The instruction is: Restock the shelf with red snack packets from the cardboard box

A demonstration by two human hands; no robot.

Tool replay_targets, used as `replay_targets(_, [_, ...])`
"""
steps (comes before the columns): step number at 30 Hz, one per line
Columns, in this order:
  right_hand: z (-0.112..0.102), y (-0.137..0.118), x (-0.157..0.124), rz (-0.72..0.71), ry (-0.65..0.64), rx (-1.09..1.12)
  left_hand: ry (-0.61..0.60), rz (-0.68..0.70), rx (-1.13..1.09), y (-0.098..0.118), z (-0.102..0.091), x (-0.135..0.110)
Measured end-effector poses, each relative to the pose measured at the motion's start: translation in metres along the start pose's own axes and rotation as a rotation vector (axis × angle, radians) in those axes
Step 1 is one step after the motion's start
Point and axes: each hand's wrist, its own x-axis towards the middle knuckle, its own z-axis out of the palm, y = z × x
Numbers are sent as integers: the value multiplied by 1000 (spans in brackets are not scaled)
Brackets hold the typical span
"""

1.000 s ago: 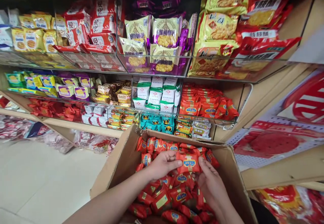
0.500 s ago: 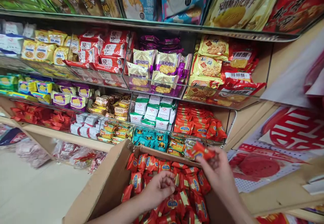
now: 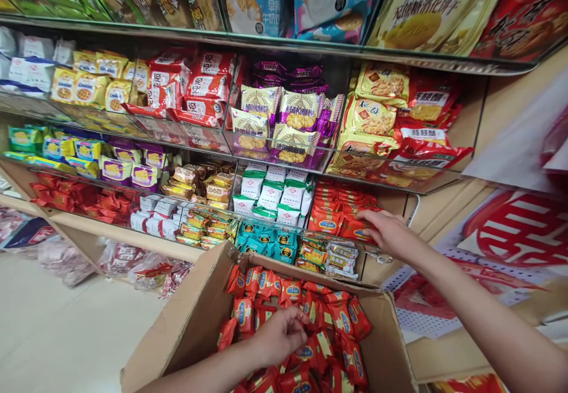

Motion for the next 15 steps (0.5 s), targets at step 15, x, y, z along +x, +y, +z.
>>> replay_targets(15, [8, 15, -10, -8, 69, -113, -41, -141, 113, -9, 4, 1])
